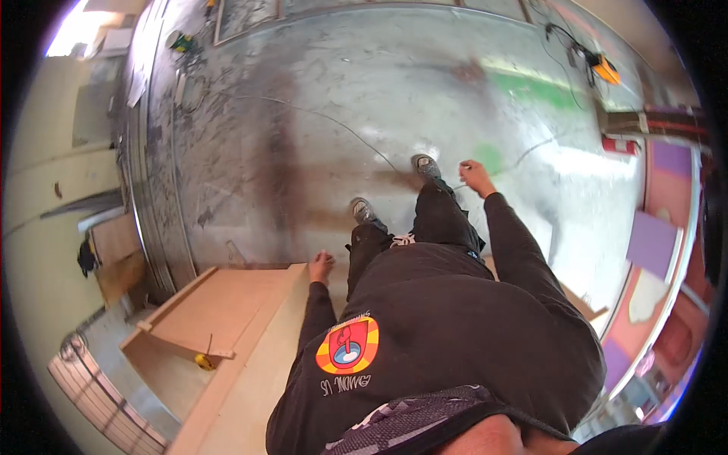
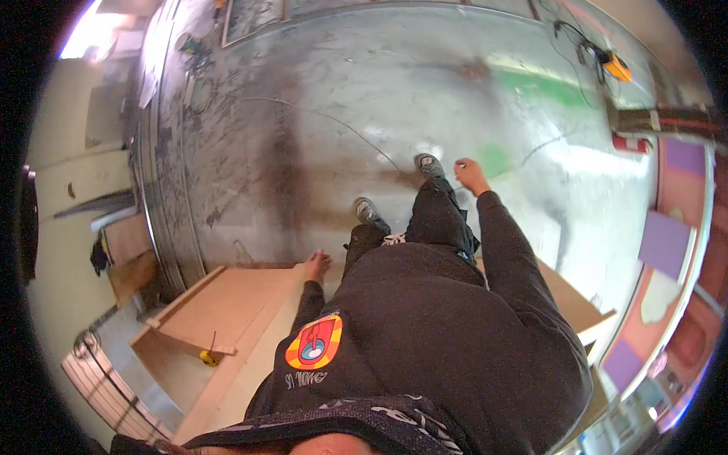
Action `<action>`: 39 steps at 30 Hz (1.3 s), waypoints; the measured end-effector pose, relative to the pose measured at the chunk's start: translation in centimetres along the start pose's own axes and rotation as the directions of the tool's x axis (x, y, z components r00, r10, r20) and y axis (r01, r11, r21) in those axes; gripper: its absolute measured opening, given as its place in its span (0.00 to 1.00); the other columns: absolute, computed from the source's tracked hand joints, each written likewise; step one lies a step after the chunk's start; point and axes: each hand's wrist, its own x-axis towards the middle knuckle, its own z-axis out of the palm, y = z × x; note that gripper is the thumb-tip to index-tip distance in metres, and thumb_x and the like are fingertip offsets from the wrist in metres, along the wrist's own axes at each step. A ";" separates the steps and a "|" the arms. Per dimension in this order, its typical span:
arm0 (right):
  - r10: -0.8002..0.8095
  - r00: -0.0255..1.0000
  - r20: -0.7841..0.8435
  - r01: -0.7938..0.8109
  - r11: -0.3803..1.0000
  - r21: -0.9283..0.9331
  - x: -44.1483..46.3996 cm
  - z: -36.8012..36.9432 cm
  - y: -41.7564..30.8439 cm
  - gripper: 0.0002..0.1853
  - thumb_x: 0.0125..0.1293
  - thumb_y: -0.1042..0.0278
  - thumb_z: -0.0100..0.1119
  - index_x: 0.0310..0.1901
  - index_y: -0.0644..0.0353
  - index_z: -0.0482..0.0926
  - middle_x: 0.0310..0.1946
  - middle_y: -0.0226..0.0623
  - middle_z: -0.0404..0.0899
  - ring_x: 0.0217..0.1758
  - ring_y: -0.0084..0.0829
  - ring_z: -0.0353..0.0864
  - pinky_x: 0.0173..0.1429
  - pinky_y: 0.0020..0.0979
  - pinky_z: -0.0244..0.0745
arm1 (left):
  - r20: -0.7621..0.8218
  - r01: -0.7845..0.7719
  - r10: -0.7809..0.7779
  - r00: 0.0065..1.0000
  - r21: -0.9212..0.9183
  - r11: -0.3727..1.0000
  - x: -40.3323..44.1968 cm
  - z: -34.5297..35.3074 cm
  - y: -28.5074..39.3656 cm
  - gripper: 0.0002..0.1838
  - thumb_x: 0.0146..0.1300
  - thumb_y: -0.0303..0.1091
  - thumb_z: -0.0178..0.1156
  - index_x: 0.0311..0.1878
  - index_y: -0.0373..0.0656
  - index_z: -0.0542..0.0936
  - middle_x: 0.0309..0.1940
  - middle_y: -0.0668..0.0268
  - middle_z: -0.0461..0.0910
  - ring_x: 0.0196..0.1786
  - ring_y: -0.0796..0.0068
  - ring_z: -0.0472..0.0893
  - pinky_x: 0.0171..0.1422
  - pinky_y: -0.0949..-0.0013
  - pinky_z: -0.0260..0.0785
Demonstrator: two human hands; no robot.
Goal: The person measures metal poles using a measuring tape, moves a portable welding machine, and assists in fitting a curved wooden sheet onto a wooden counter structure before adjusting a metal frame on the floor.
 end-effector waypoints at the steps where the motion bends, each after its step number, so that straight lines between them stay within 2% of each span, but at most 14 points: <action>1: 0.058 0.997 0.047 -0.053 0.994 -0.097 -2.0 1.4 1.2 0.16 0.56 0.64 0.53 0.42 0.66 0.76 0.28 0.40 0.79 0.27 0.27 0.78 0.33 0.28 0.72 | 0.005 -0.042 0.041 0.999 0.038 0.998 0.1 -2.2 1.4 0.15 0.61 0.44 0.56 0.42 0.43 0.74 0.31 0.66 0.77 0.32 0.73 0.78 0.31 0.73 0.67; 2: -0.092 0.993 0.071 0.110 0.943 -0.315 -3.1 3.2 4.5 0.15 0.55 0.64 0.53 0.41 0.64 0.77 0.28 0.42 0.79 0.27 0.30 0.79 0.35 0.30 0.73 | -0.037 -0.051 0.052 0.998 0.027 0.998 0.0 -3.9 2.8 0.15 0.61 0.44 0.56 0.42 0.43 0.74 0.31 0.66 0.77 0.32 0.73 0.78 0.31 0.73 0.67; 3: 0.051 0.984 0.171 0.012 0.938 -0.348 -6.2 4.1 3.5 0.16 0.54 0.61 0.52 0.40 0.63 0.78 0.31 0.45 0.80 0.32 0.37 0.80 0.40 0.34 0.73 | -0.075 -0.066 0.068 0.995 0.021 0.998 0.3 -5.8 4.2 0.15 0.61 0.44 0.56 0.42 0.43 0.74 0.31 0.66 0.77 0.32 0.73 0.78 0.32 0.72 0.67; 4: -0.009 0.976 0.218 0.095 0.917 -0.388 -8.0 5.5 5.7 0.18 0.55 0.56 0.52 0.40 0.61 0.79 0.35 0.46 0.80 0.38 0.43 0.79 0.44 0.36 0.73 | -0.003 -0.102 0.102 0.995 0.003 0.995 2.0 -8.7 4.2 0.16 0.61 0.45 0.55 0.44 0.42 0.73 0.32 0.65 0.77 0.32 0.72 0.78 0.33 0.72 0.68; 5: 0.020 0.980 0.199 0.084 0.863 -0.498 -8.9 7.0 7.3 0.20 0.54 0.53 0.53 0.41 0.61 0.79 0.37 0.47 0.79 0.43 0.47 0.77 0.48 0.38 0.71 | -0.111 -0.078 0.070 0.991 -0.069 0.995 1.9 -9.6 5.2 0.17 0.62 0.44 0.55 0.46 0.42 0.71 0.34 0.64 0.76 0.32 0.72 0.77 0.32 0.72 0.68; 7: 0.058 0.985 0.164 0.018 0.905 -0.426 -11.4 7.0 7.4 0.20 0.54 0.54 0.53 0.41 0.61 0.78 0.38 0.47 0.79 0.43 0.47 0.77 0.49 0.38 0.71 | -0.212 -0.045 0.018 0.977 -0.123 0.991 1.6 -10.8 6.6 0.17 0.62 0.44 0.54 0.47 0.42 0.70 0.34 0.63 0.75 0.31 0.72 0.76 0.32 0.71 0.68; 9: 0.192 0.964 0.184 -0.136 0.950 -0.281 -13.8 6.1 5.0 0.20 0.55 0.55 0.54 0.42 0.62 0.78 0.38 0.48 0.79 0.44 0.46 0.77 0.49 0.38 0.70 | -0.145 0.013 -0.028 0.989 -0.100 0.995 3.1 -13.4 5.7 0.17 0.62 0.44 0.53 0.48 0.42 0.70 0.33 0.63 0.75 0.32 0.71 0.77 0.31 0.71 0.69; 13: 0.045 0.996 -0.073 -0.066 0.943 -0.327 -14.7 5.8 6.0 0.18 0.55 0.58 0.54 0.42 0.63 0.78 0.34 0.47 0.80 0.37 0.39 0.80 0.43 0.35 0.73 | -0.056 0.146 -0.142 0.988 0.065 0.987 6.6 -13.1 5.0 0.19 0.62 0.45 0.53 0.49 0.41 0.69 0.33 0.62 0.75 0.32 0.70 0.77 0.29 0.70 0.68; 15: 0.243 0.963 -0.120 -0.239 0.970 0.046 -14.8 6.1 6.2 0.17 0.55 0.58 0.54 0.39 0.63 0.79 0.32 0.47 0.80 0.34 0.41 0.80 0.41 0.37 0.73 | 0.009 0.086 -0.088 0.996 0.152 0.985 5.7 -9.9 6.1 0.19 0.61 0.46 0.54 0.48 0.41 0.70 0.33 0.63 0.76 0.33 0.71 0.78 0.29 0.72 0.68; 19: 0.221 0.972 -0.082 -0.217 0.975 0.055 -15.7 7.6 7.1 0.15 0.55 0.61 0.54 0.39 0.62 0.79 0.29 0.46 0.80 0.29 0.39 0.80 0.37 0.36 0.73 | 0.111 -0.050 0.009 0.994 0.368 0.929 3.6 -4.0 9.5 0.20 0.61 0.46 0.54 0.49 0.41 0.71 0.36 0.64 0.77 0.35 0.72 0.78 0.34 0.72 0.68; 20: 0.217 0.974 -0.059 -0.220 0.974 -0.047 -16.1 8.1 7.2 0.15 0.56 0.61 0.53 0.39 0.63 0.79 0.29 0.46 0.80 0.29 0.38 0.80 0.37 0.36 0.73 | 0.143 -0.107 0.051 0.988 0.414 0.904 3.6 -3.2 9.9 0.20 0.61 0.46 0.54 0.50 0.41 0.72 0.37 0.64 0.77 0.36 0.72 0.78 0.36 0.72 0.68; 24: 0.196 0.981 -0.002 -0.194 0.968 -0.157 -16.9 8.8 7.1 0.16 0.56 0.61 0.53 0.40 0.64 0.78 0.30 0.47 0.80 0.30 0.39 0.80 0.39 0.36 0.73 | 0.176 -0.127 0.067 0.982 0.354 0.927 3.9 -2.4 10.6 0.20 0.61 0.45 0.54 0.50 0.41 0.72 0.37 0.63 0.77 0.37 0.72 0.78 0.38 0.72 0.68; 27: 0.182 0.983 0.033 -0.176 0.974 -0.139 -16.9 8.2 6.1 0.18 0.57 0.64 0.54 0.46 0.67 0.75 0.31 0.43 0.80 0.25 0.29 0.79 0.33 0.30 0.73 | 0.173 -0.122 0.063 0.983 0.356 0.926 4.9 -3.5 10.1 0.20 0.61 0.45 0.54 0.50 0.41 0.72 0.36 0.63 0.77 0.36 0.72 0.78 0.35 0.72 0.68; 39: 0.073 0.996 -0.051 -0.083 0.972 -0.221 -12.8 6.8 6.9 0.18 0.56 0.64 0.54 0.44 0.67 0.76 0.28 0.43 0.80 0.27 0.30 0.80 0.34 0.31 0.73 | 0.020 0.117 -0.125 0.992 0.224 0.968 7.0 -6.0 6.7 0.15 0.61 0.44 0.54 0.44 0.44 0.73 0.29 0.66 0.77 0.28 0.74 0.77 0.27 0.71 0.66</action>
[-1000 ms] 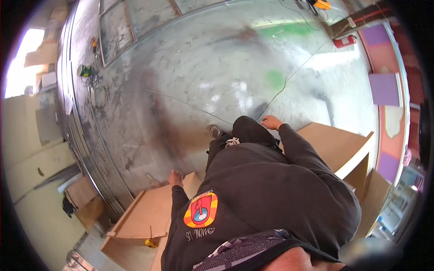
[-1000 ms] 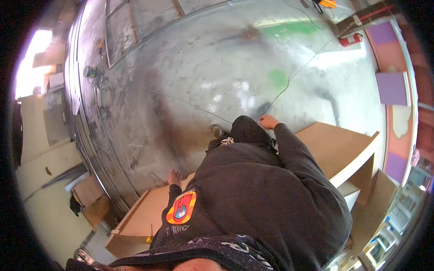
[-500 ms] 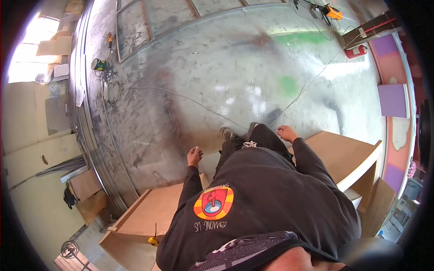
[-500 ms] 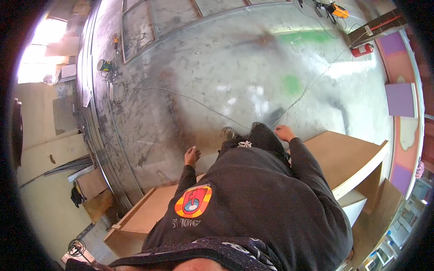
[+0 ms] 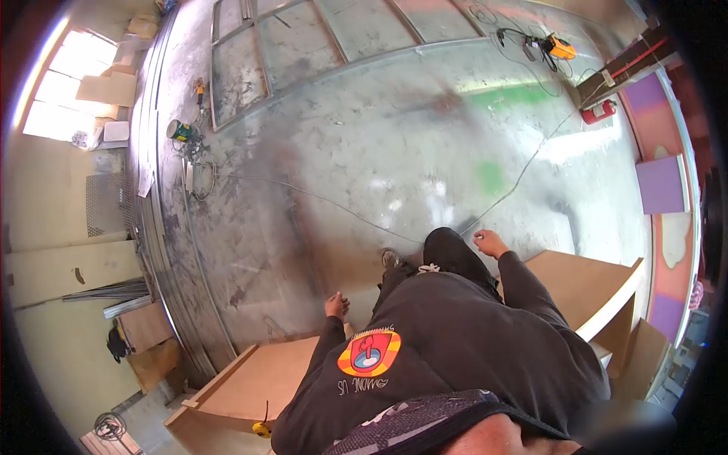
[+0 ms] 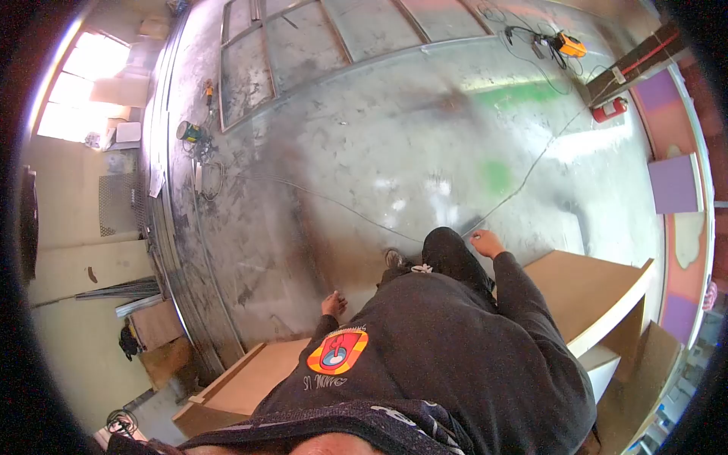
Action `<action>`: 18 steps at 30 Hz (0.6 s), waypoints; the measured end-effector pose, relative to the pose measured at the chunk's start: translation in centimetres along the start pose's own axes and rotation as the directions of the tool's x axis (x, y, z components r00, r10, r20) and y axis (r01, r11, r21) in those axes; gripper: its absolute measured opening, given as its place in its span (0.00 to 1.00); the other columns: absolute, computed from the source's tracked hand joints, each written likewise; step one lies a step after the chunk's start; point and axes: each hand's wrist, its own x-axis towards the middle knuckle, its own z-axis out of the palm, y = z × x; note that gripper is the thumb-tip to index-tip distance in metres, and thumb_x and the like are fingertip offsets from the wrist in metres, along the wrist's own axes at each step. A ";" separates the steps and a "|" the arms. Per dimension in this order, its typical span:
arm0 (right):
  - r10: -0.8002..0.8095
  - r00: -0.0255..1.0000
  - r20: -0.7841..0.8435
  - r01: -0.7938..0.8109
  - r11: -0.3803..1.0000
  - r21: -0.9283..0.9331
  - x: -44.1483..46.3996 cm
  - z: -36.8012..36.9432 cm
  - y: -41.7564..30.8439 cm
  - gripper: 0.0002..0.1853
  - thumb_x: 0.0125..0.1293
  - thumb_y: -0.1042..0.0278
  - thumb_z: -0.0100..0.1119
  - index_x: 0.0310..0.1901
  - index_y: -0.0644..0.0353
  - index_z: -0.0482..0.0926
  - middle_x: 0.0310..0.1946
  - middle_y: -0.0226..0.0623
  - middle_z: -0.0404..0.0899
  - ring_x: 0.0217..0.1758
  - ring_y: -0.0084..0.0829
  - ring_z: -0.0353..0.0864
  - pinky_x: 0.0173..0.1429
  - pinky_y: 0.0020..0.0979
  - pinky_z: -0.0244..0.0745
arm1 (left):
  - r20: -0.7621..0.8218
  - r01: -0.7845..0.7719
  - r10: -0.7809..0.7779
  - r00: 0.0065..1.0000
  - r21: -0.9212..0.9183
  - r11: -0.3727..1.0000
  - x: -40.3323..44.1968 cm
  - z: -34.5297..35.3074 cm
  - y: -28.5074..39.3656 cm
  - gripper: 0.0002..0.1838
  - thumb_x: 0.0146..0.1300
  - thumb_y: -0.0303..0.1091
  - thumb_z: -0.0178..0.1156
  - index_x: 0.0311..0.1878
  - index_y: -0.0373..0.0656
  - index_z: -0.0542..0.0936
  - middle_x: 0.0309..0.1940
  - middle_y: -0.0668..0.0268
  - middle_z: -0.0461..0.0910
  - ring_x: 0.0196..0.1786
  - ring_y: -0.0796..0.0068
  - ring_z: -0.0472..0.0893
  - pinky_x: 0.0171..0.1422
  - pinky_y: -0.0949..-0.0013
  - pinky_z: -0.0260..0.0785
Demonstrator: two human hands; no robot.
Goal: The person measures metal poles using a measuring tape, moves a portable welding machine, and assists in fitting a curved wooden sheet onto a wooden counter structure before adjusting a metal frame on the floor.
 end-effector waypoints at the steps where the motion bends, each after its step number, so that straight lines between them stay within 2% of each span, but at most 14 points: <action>1: -0.007 1.000 0.005 0.007 1.000 0.008 0.5 0.1 0.3 0.17 0.56 0.64 0.54 0.44 0.67 0.76 0.28 0.43 0.80 0.27 0.30 0.80 0.34 0.31 0.73 | -0.001 -0.010 0.010 1.000 -0.009 1.000 0.6 0.8 0.4 0.15 0.61 0.44 0.54 0.44 0.44 0.73 0.29 0.66 0.77 0.28 0.74 0.77 0.27 0.71 0.66; 3: -0.017 1.000 0.006 0.017 1.000 -0.016 1.3 0.2 0.7 0.17 0.56 0.64 0.54 0.44 0.67 0.77 0.28 0.44 0.80 0.28 0.30 0.80 0.34 0.31 0.74 | 0.048 -0.053 0.049 0.998 0.073 0.996 0.7 3.0 1.8 0.16 0.60 0.44 0.55 0.44 0.43 0.73 0.29 0.66 0.77 0.27 0.74 0.77 0.27 0.71 0.66; 5: -0.038 0.999 0.023 0.040 0.998 -0.051 2.4 0.0 0.7 0.17 0.56 0.64 0.54 0.43 0.66 0.77 0.29 0.44 0.80 0.28 0.31 0.80 0.34 0.31 0.74 | 0.039 -0.074 0.072 0.997 0.063 0.995 0.9 5.8 4.1 0.17 0.60 0.43 0.56 0.44 0.41 0.74 0.29 0.65 0.77 0.26 0.74 0.77 0.27 0.71 0.66; 7: -0.045 0.999 0.029 0.047 0.996 -0.074 3.4 -0.3 0.7 0.16 0.56 0.63 0.54 0.42 0.65 0.78 0.30 0.45 0.80 0.31 0.33 0.80 0.37 0.32 0.74 | 0.234 -0.145 0.116 0.965 0.110 0.983 1.8 8.4 6.7 0.18 0.59 0.43 0.56 0.45 0.38 0.73 0.30 0.65 0.76 0.28 0.74 0.77 0.29 0.72 0.67; 8: -0.058 0.998 0.036 0.061 0.995 -0.078 4.0 -0.6 0.5 0.16 0.56 0.63 0.54 0.42 0.65 0.78 0.30 0.45 0.80 0.31 0.33 0.80 0.37 0.32 0.74 | 0.224 -0.148 0.123 0.967 0.099 0.984 2.1 10.2 8.1 0.18 0.59 0.43 0.56 0.45 0.38 0.73 0.30 0.65 0.76 0.28 0.74 0.77 0.29 0.72 0.67; 10: -0.051 0.996 0.074 0.054 0.997 -0.053 5.5 -1.2 -0.2 0.16 0.55 0.63 0.54 0.41 0.64 0.79 0.31 0.45 0.80 0.33 0.34 0.80 0.39 0.33 0.73 | 0.200 -0.264 0.218 0.955 0.245 0.933 2.6 13.7 11.0 0.18 0.59 0.43 0.56 0.44 0.37 0.73 0.31 0.64 0.76 0.30 0.75 0.76 0.31 0.73 0.67; 11: -0.062 0.995 0.079 0.067 0.996 -0.054 6.8 -1.5 -0.2 0.16 0.55 0.63 0.54 0.41 0.64 0.79 0.31 0.45 0.80 0.33 0.34 0.80 0.39 0.33 0.73 | 0.191 -0.267 0.224 0.956 0.237 0.934 2.9 15.0 12.6 0.18 0.59 0.43 0.56 0.44 0.37 0.73 0.31 0.64 0.76 0.30 0.75 0.76 0.31 0.73 0.67; 13: 0.090 0.984 0.157 -0.110 0.986 0.124 10.1 -1.9 0.2 0.16 0.54 0.63 0.55 0.41 0.63 0.80 0.32 0.44 0.81 0.34 0.34 0.79 0.40 0.33 0.72 | 0.255 -0.361 0.301 0.919 0.238 0.902 3.7 17.6 15.6 0.19 0.59 0.43 0.56 0.45 0.37 0.73 0.33 0.63 0.76 0.32 0.75 0.76 0.33 0.73 0.67; 15: 0.023 0.985 0.169 -0.063 0.970 0.233 15.1 -1.9 2.7 0.16 0.53 0.64 0.55 0.41 0.64 0.80 0.32 0.42 0.81 0.34 0.33 0.79 0.40 0.33 0.72 | 0.205 -0.323 0.276 0.939 0.250 0.913 4.0 19.9 18.6 0.19 0.59 0.43 0.56 0.46 0.37 0.73 0.32 0.63 0.76 0.31 0.75 0.76 0.32 0.73 0.67; 16: -0.020 0.993 0.119 -0.003 0.981 0.194 17.4 -2.3 3.0 0.15 0.54 0.64 0.55 0.39 0.65 0.80 0.28 0.39 0.80 0.30 0.31 0.78 0.34 0.31 0.72 | 0.161 -0.272 0.235 0.959 0.272 0.923 4.2 20.6 19.9 0.19 0.59 0.43 0.56 0.46 0.37 0.73 0.32 0.64 0.76 0.31 0.75 0.76 0.32 0.73 0.66; 17: -0.022 0.991 0.135 -0.005 0.981 0.196 18.5 -3.9 1.8 0.15 0.54 0.64 0.55 0.39 0.65 0.80 0.28 0.39 0.80 0.30 0.31 0.78 0.34 0.31 0.72 | 0.148 -0.262 0.229 0.962 0.274 0.925 4.3 21.1 20.9 0.19 0.59 0.43 0.56 0.46 0.37 0.73 0.32 0.64 0.76 0.31 0.75 0.76 0.32 0.73 0.66; 18: 0.039 0.986 0.160 -0.073 0.974 0.214 19.5 -6.0 -0.4 0.15 0.54 0.63 0.55 0.39 0.64 0.79 0.26 0.38 0.79 0.27 0.29 0.77 0.30 0.30 0.71 | 0.134 -0.232 0.201 0.970 0.284 0.930 4.6 21.4 22.0 0.20 0.59 0.43 0.56 0.46 0.37 0.73 0.32 0.64 0.76 0.31 0.75 0.76 0.32 0.73 0.66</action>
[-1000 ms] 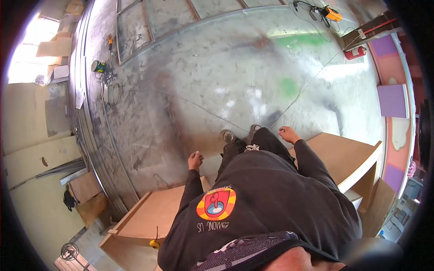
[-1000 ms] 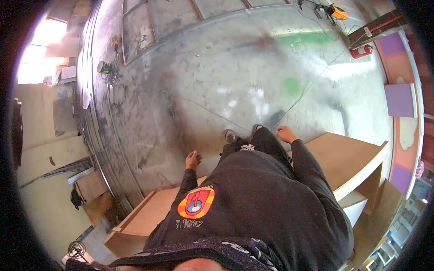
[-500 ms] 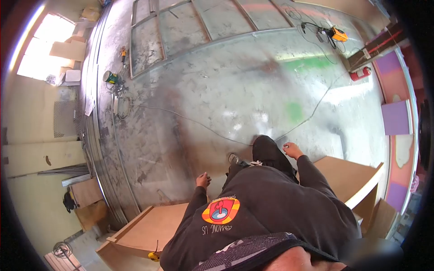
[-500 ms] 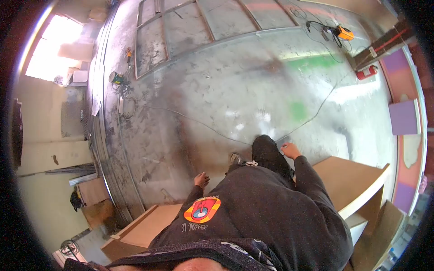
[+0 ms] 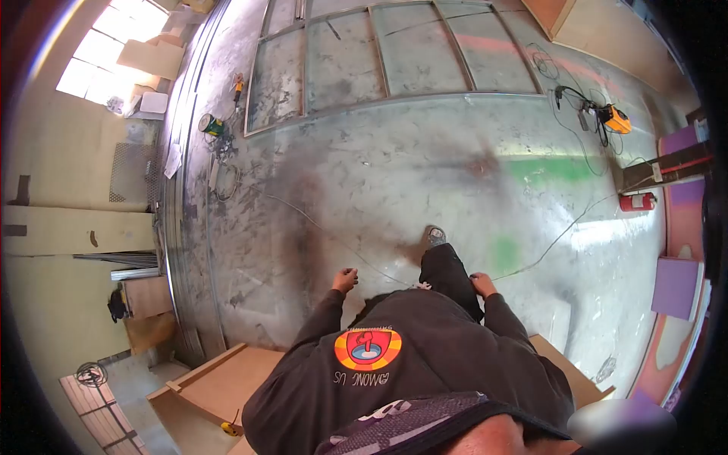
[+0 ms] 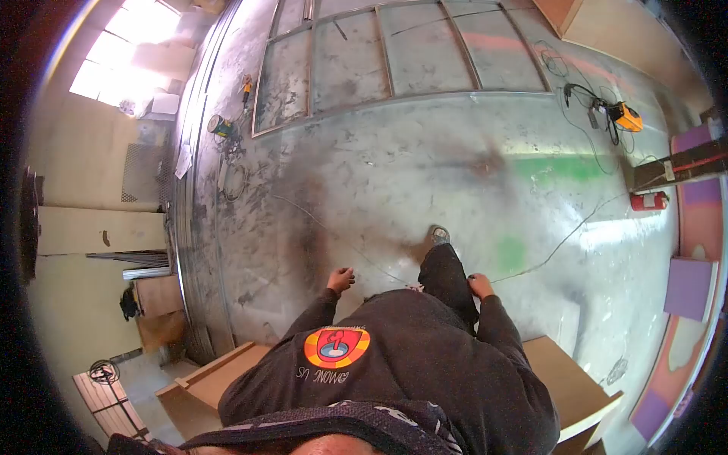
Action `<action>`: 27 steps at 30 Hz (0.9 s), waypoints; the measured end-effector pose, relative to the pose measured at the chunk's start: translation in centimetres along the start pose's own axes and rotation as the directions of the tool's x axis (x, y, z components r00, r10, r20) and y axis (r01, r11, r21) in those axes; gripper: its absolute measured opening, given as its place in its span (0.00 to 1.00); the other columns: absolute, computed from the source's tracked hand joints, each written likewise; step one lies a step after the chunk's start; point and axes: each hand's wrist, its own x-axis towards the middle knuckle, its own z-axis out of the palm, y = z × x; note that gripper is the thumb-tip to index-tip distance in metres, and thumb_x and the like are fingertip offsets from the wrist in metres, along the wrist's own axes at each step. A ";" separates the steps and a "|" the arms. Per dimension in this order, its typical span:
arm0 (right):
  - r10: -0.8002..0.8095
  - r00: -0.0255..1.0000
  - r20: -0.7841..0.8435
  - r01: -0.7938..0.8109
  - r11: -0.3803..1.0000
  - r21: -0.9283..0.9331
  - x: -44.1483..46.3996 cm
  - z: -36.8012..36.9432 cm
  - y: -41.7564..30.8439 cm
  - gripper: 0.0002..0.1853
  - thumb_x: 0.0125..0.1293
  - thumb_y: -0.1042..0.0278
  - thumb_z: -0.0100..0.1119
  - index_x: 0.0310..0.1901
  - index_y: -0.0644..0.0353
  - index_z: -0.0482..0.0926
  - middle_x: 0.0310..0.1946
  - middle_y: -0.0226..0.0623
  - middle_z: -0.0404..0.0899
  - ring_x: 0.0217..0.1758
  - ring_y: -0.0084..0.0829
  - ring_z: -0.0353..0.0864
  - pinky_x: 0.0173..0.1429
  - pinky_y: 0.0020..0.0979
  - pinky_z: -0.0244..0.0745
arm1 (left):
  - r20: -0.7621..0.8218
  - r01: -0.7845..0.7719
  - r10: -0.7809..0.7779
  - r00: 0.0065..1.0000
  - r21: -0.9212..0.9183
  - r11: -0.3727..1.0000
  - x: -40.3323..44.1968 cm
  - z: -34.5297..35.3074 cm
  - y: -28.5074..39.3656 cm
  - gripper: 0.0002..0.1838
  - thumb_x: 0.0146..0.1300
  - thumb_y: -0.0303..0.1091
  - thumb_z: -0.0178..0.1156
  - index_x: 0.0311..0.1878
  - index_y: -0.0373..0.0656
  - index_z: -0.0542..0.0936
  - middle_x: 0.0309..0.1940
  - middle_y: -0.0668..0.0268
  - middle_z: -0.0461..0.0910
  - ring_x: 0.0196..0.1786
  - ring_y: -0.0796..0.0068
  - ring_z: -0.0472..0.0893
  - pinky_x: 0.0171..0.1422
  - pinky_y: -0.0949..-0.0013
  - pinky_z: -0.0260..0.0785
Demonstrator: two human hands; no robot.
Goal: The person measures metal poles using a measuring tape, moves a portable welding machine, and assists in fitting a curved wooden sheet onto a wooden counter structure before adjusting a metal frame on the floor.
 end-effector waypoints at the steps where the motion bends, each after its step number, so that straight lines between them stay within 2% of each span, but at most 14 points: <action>1: 0.061 0.998 0.008 -0.061 0.998 0.024 0.8 -1.6 -2.4 0.14 0.55 0.62 0.55 0.39 0.64 0.79 0.25 0.37 0.78 0.24 0.28 0.76 0.27 0.28 0.70 | -0.002 0.025 -0.025 1.000 0.002 1.000 0.5 0.0 1.3 0.20 0.59 0.43 0.56 0.47 0.38 0.73 0.32 0.64 0.76 0.30 0.75 0.76 0.31 0.73 0.66; 2: 0.088 0.996 -0.004 -0.087 0.988 0.125 2.0 -2.9 -3.8 0.13 0.57 0.63 0.54 0.40 0.62 0.77 0.23 0.34 0.76 0.21 0.23 0.74 0.22 0.24 0.67 | 0.012 0.040 -0.040 0.999 -0.001 0.999 1.2 0.0 2.7 0.20 0.59 0.44 0.56 0.48 0.38 0.73 0.32 0.64 0.77 0.30 0.75 0.76 0.30 0.74 0.66; 5: 0.103 0.995 0.003 -0.102 0.973 0.207 6.0 -8.2 -9.0 0.12 0.58 0.65 0.54 0.41 0.62 0.76 0.24 0.32 0.76 0.21 0.22 0.74 0.22 0.23 0.66 | -0.071 0.008 -0.010 0.997 -0.021 1.000 1.4 0.9 8.2 0.21 0.59 0.45 0.56 0.49 0.38 0.73 0.33 0.64 0.77 0.30 0.76 0.76 0.30 0.74 0.65; 7: 0.070 0.997 -0.015 -0.066 0.981 0.180 9.1 -11.1 -11.7 0.12 0.59 0.64 0.53 0.41 0.62 0.75 0.24 0.32 0.76 0.21 0.22 0.74 0.22 0.23 0.67 | -0.093 -0.006 0.004 0.996 -0.023 1.000 2.6 1.5 11.1 0.22 0.59 0.45 0.56 0.50 0.37 0.73 0.33 0.64 0.77 0.30 0.76 0.76 0.30 0.74 0.65; 9: 0.036 0.999 -0.038 -0.030 0.986 0.162 11.8 -13.0 -14.7 0.12 0.59 0.64 0.53 0.42 0.61 0.75 0.24 0.32 0.76 0.22 0.22 0.74 0.22 0.23 0.67 | -0.052 -0.031 0.030 0.998 -0.031 0.999 3.4 2.0 14.7 0.23 0.61 0.44 0.55 0.52 0.37 0.71 0.37 0.64 0.77 0.35 0.74 0.77 0.37 0.70 0.68; 10: 0.058 0.997 -0.056 -0.044 0.975 0.217 12.9 -13.8 -16.4 0.12 0.60 0.64 0.52 0.42 0.61 0.75 0.24 0.33 0.76 0.22 0.23 0.74 0.23 0.23 0.67 | -0.054 -0.039 0.037 0.998 -0.034 0.999 4.0 2.3 16.3 0.22 0.61 0.44 0.55 0.53 0.37 0.71 0.38 0.64 0.77 0.36 0.74 0.77 0.37 0.71 0.68; 15: 0.092 0.994 -0.053 -0.074 0.957 0.282 20.9 -13.8 -21.1 0.12 0.60 0.65 0.52 0.42 0.61 0.75 0.25 0.33 0.76 0.24 0.23 0.75 0.24 0.23 0.68 | -0.017 -0.068 0.067 0.998 -0.051 0.996 10.3 3.5 23.6 0.22 0.61 0.44 0.55 0.52 0.38 0.71 0.38 0.65 0.77 0.36 0.75 0.77 0.38 0.71 0.68; 17: -0.015 1.000 0.026 0.013 0.997 0.072 24.8 -12.9 -21.0 0.11 0.61 0.64 0.51 0.42 0.61 0.74 0.26 0.33 0.76 0.23 0.23 0.75 0.25 0.23 0.69 | 0.025 -0.080 0.084 0.996 -0.123 0.989 14.8 4.0 25.9 0.21 0.62 0.44 0.55 0.51 0.38 0.71 0.37 0.65 0.77 0.36 0.74 0.77 0.38 0.71 0.68; 18: -0.022 1.000 0.012 0.021 0.997 0.078 25.4 -12.7 -23.4 0.11 0.61 0.64 0.51 0.42 0.61 0.74 0.26 0.33 0.76 0.23 0.23 0.75 0.25 0.23 0.69 | 0.014 -0.026 0.028 1.000 -0.128 0.991 16.5 4.4 27.9 0.21 0.62 0.43 0.55 0.51 0.37 0.71 0.36 0.64 0.77 0.36 0.74 0.77 0.39 0.71 0.69; 20: 0.114 0.987 0.115 -0.137 0.967 0.215 25.4 -12.3 -27.5 0.10 0.62 0.64 0.51 0.39 0.63 0.74 0.25 0.33 0.76 0.23 0.23 0.75 0.25 0.23 0.69 | 0.057 0.020 -0.008 0.998 -0.208 0.978 19.7 5.0 30.8 0.20 0.61 0.42 0.55 0.49 0.35 0.72 0.34 0.63 0.77 0.33 0.72 0.78 0.37 0.70 0.69; 22: 0.060 0.994 0.093 -0.077 0.978 0.195 28.1 -12.3 -31.2 0.10 0.62 0.65 0.51 0.37 0.63 0.75 0.25 0.33 0.76 0.23 0.23 0.75 0.26 0.23 0.69 | 0.090 0.052 -0.030 0.995 -0.255 0.965 24.2 6.0 33.8 0.20 0.62 0.42 0.55 0.48 0.34 0.72 0.34 0.62 0.76 0.33 0.71 0.78 0.36 0.69 0.70; 24: 0.010 0.998 0.069 -0.023 0.981 0.193 30.5 -12.5 -35.1 0.10 0.62 0.65 0.51 0.35 0.64 0.75 0.24 0.33 0.76 0.23 0.23 0.75 0.26 0.23 0.69 | 0.105 -0.103 0.106 0.989 -0.038 0.994 27.5 7.2 37.5 0.17 0.61 0.41 0.55 0.42 0.34 0.74 0.31 0.63 0.76 0.31 0.73 0.77 0.35 0.70 0.69; 25: -0.006 0.999 0.049 -0.005 0.980 0.201 31.9 -13.0 -37.2 0.11 0.61 0.64 0.51 0.32 0.65 0.76 0.23 0.34 0.76 0.24 0.24 0.76 0.27 0.25 0.70 | 0.112 -0.102 0.105 0.988 -0.029 0.994 28.6 7.7 39.8 0.17 0.61 0.41 0.55 0.42 0.34 0.74 0.31 0.63 0.76 0.31 0.73 0.77 0.35 0.70 0.69; 27: -0.006 1.000 0.017 0.002 0.974 0.228 34.5 -13.6 -41.0 0.12 0.61 0.64 0.51 0.30 0.66 0.76 0.22 0.35 0.77 0.24 0.26 0.77 0.29 0.27 0.71 | 0.192 -0.250 0.209 0.959 0.223 0.942 28.9 8.7 46.0 0.15 0.61 0.40 0.55 0.37 0.34 0.75 0.29 0.65 0.76 0.30 0.76 0.75 0.35 0.71 0.69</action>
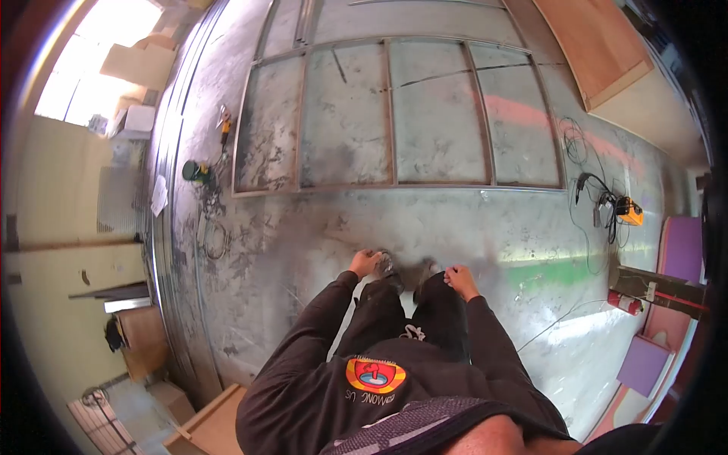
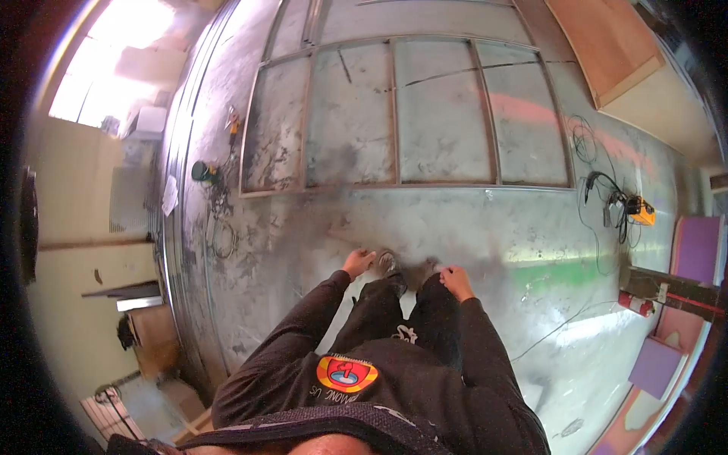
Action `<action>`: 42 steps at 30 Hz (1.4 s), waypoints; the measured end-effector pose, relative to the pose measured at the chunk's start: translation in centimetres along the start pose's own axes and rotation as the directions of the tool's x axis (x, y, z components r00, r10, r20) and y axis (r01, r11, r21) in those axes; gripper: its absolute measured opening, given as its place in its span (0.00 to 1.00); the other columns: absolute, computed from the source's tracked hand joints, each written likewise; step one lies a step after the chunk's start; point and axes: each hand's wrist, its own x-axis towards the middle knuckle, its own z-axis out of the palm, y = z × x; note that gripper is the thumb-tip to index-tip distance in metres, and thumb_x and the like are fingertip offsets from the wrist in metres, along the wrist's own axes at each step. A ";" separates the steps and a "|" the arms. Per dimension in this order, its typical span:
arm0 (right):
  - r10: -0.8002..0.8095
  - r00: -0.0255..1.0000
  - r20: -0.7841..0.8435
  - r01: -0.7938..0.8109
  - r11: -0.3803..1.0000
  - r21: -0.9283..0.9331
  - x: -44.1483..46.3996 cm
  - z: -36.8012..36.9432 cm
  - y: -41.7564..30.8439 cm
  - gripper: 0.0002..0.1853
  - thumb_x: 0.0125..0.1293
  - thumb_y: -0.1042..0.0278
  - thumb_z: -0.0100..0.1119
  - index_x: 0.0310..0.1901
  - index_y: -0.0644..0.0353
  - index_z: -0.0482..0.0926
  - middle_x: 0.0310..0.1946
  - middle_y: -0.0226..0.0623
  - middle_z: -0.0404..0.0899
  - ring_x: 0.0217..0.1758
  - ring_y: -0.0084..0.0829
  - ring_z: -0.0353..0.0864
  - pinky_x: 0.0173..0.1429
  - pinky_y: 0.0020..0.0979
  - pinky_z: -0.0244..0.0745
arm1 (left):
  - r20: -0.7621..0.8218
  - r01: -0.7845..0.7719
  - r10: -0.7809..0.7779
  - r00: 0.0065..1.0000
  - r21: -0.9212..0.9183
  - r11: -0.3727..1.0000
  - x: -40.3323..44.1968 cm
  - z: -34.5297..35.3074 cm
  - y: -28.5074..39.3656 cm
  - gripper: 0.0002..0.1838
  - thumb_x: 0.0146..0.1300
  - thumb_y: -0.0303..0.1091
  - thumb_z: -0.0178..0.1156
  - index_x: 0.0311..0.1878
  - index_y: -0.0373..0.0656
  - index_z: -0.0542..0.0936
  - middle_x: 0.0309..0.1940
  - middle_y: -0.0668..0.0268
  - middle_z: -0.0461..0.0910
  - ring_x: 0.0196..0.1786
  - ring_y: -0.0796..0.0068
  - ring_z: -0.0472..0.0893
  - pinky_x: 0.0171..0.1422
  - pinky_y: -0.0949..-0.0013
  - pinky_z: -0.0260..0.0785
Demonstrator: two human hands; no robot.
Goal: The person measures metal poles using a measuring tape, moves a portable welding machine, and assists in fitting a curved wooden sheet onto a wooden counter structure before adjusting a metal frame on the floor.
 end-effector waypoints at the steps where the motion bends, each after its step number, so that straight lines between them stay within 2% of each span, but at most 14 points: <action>1: 0.023 0.999 0.028 -0.024 0.998 0.063 1.5 -0.1 -1.9 0.14 0.62 0.62 0.51 0.29 0.66 0.76 0.22 0.35 0.77 0.23 0.26 0.76 0.29 0.27 0.71 | -0.049 -0.087 0.088 0.995 0.037 0.996 3.3 0.2 -0.4 0.14 0.61 0.39 0.55 0.35 0.34 0.75 0.27 0.67 0.76 0.29 0.78 0.74 0.35 0.73 0.68; 6: 0.102 0.986 0.129 -0.133 0.955 0.264 10.9 1.5 -4.8 0.19 0.64 0.56 0.47 0.26 0.64 0.75 0.22 0.34 0.77 0.22 0.27 0.75 0.29 0.28 0.71 | -0.038 -0.077 0.074 0.997 -0.089 0.993 10.7 -0.8 7.1 0.14 0.60 0.37 0.55 0.39 0.33 0.76 0.28 0.67 0.76 0.31 0.78 0.74 0.37 0.73 0.67; 9: 0.138 0.958 0.253 -0.244 0.853 0.462 17.7 2.5 -5.0 0.18 0.66 0.54 0.43 0.28 0.59 0.73 0.23 0.34 0.76 0.24 0.29 0.77 0.29 0.29 0.73 | -0.241 -0.025 -0.033 0.970 -0.232 0.972 16.7 0.0 8.2 0.15 0.61 0.38 0.56 0.43 0.34 0.75 0.27 0.66 0.75 0.31 0.76 0.74 0.37 0.71 0.67; 11: 0.252 0.936 0.246 -0.350 0.584 0.732 21.3 3.2 -4.9 0.17 0.67 0.53 0.41 0.30 0.56 0.72 0.23 0.35 0.76 0.24 0.33 0.77 0.29 0.33 0.72 | -0.242 0.103 -0.193 0.951 -0.340 0.935 18.5 1.1 9.1 0.16 0.61 0.38 0.56 0.43 0.33 0.75 0.27 0.65 0.75 0.30 0.76 0.74 0.35 0.71 0.67; 18: 0.446 0.874 0.194 -0.360 0.326 0.874 33.7 7.3 0.1 0.15 0.67 0.52 0.42 0.36 0.57 0.67 0.23 0.37 0.72 0.23 0.32 0.74 0.27 0.34 0.71 | -0.352 0.154 -0.393 0.849 -0.548 0.822 30.3 6.8 1.2 0.17 0.57 0.43 0.59 0.40 0.39 0.70 0.28 0.64 0.71 0.31 0.69 0.74 0.35 0.67 0.65; 20: 0.481 0.860 0.173 -0.358 0.325 0.875 37.6 8.6 2.0 0.16 0.66 0.51 0.43 0.38 0.57 0.66 0.24 0.37 0.71 0.24 0.31 0.74 0.27 0.33 0.71 | -0.353 0.234 -0.706 0.614 -0.773 0.589 34.7 8.2 -1.4 0.26 0.54 0.47 0.61 0.48 0.41 0.64 0.40 0.59 0.70 0.41 0.63 0.73 0.43 0.57 0.65; 22: 0.509 0.848 0.146 -0.355 0.342 0.870 42.0 9.5 4.3 0.17 0.66 0.50 0.44 0.40 0.58 0.65 0.25 0.37 0.70 0.24 0.31 0.74 0.27 0.33 0.71 | -0.275 0.189 -0.708 0.651 -0.844 0.502 37.3 8.4 -0.8 0.35 0.55 0.53 0.58 0.58 0.44 0.55 0.52 0.55 0.65 0.49 0.57 0.70 0.52 0.48 0.61; 24: 0.543 0.832 0.113 -0.319 0.301 0.899 45.2 10.5 5.7 0.20 0.65 0.47 0.45 0.43 0.59 0.64 0.25 0.36 0.69 0.24 0.31 0.74 0.27 0.32 0.72 | -0.247 0.180 -0.889 0.387 -0.925 0.335 41.3 8.0 -3.2 0.42 0.55 0.58 0.55 0.64 0.46 0.50 0.56 0.55 0.63 0.53 0.51 0.69 0.58 0.47 0.59; 26: 0.531 0.838 0.127 -0.314 0.279 0.907 48.5 11.1 6.5 0.25 0.63 0.45 0.47 0.48 0.61 0.62 0.25 0.37 0.69 0.25 0.32 0.74 0.28 0.33 0.72 | -0.261 0.246 -0.849 0.458 -0.881 0.404 44.3 6.4 -5.8 0.48 0.53 0.64 0.53 0.68 0.49 0.44 0.59 0.53 0.61 0.57 0.47 0.67 0.61 0.47 0.58; 28: 0.540 0.838 -0.085 -0.193 0.438 0.878 51.5 12.1 6.8 0.28 0.62 0.43 0.48 0.49 0.62 0.63 0.23 0.36 0.67 0.27 0.34 0.74 0.29 0.34 0.72 | -0.419 0.186 -0.838 0.349 -0.845 0.500 47.5 5.6 -7.8 0.55 0.53 0.65 0.51 0.66 0.32 0.36 0.57 0.46 0.64 0.51 0.48 0.73 0.56 0.51 0.64; 29: 0.519 0.834 -0.188 -0.181 0.579 0.795 53.2 12.8 7.8 0.33 0.61 0.41 0.47 0.51 0.69 0.64 0.30 0.48 0.72 0.34 0.46 0.76 0.36 0.41 0.72 | -0.418 0.181 -0.837 0.353 -0.847 0.499 48.8 5.4 -8.7 0.55 0.53 0.65 0.51 0.66 0.32 0.36 0.57 0.46 0.64 0.51 0.48 0.73 0.56 0.51 0.64; 32: 0.530 0.715 -0.457 -0.225 0.792 0.567 56.4 14.5 11.1 0.37 0.61 0.40 0.46 0.50 0.76 0.65 0.43 0.63 0.72 0.45 0.57 0.73 0.45 0.45 0.68 | -0.659 0.334 -0.712 0.242 -0.632 0.699 51.4 5.2 -9.6 0.48 0.54 0.64 0.51 0.57 0.23 0.52 0.51 0.38 0.65 0.52 0.44 0.70 0.56 0.50 0.60; 38: 0.517 0.575 -0.634 -0.218 0.844 0.490 58.7 15.7 13.1 0.36 0.60 0.44 0.48 0.50 0.79 0.66 0.48 0.67 0.69 0.51 0.59 0.69 0.54 0.46 0.64 | -0.867 0.357 -0.494 0.069 -0.441 0.823 54.3 6.2 -10.2 0.42 0.55 0.54 0.56 0.55 0.21 0.56 0.55 0.36 0.57 0.61 0.46 0.58 0.62 0.54 0.52; 42: 0.656 0.523 -0.544 -0.320 0.743 0.588 56.6 14.4 8.1 0.36 0.58 0.42 0.51 0.47 0.78 0.67 0.36 0.59 0.75 0.34 0.50 0.77 0.34 0.44 0.71 | -0.881 0.184 -0.474 0.008 -0.464 0.866 55.6 6.5 -11.4 0.43 0.54 0.48 0.59 0.58 0.21 0.53 0.54 0.38 0.57 0.60 0.45 0.59 0.62 0.54 0.51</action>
